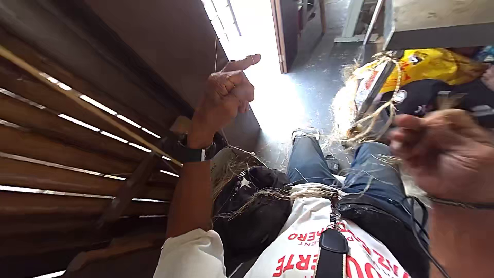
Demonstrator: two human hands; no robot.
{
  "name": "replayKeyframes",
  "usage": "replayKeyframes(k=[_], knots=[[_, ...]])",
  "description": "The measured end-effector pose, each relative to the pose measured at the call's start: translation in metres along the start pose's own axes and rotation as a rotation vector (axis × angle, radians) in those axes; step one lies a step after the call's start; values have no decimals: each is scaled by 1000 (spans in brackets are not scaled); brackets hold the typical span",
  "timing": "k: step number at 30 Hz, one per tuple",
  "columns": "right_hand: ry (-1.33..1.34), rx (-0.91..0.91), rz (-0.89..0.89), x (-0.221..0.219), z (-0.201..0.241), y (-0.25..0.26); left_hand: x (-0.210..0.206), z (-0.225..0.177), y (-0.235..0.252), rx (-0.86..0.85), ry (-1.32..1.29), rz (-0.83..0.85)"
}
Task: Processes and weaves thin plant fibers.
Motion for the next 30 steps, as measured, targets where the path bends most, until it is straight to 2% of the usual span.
replayKeyframes(k=[5, 8, 11, 18, 24, 30], knots=[[158, -159, 32, -60, -47, -4, -113, -32, -3, -66, 138, 233], [246, -215, 7, -67, -63, -8, -161, -37, -12, -117, 119, 300], [307, -244, -36, -59, -67, -10, -190, -34, -12, -99, 113, 361], [503, -186, -96, -26, -59, -6, -214, -16, -16, -121, 171, 404], [567, -53, -199, 26, -43, 4, -201, 10, -23, -80, 209, 385], [550, 14, -268, 55, -34, 5, -189, 4, -19, -118, 205, 343]])
Point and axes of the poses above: each hand's wrist, its own y-axis towards the middle knuckle, its own x-axis out of the back of the hand, z = x × y, the point moved 10 cm from there along y, towards the middle knuckle, and after that the axes turned 7 degrees about x, right-handed, at the moved point
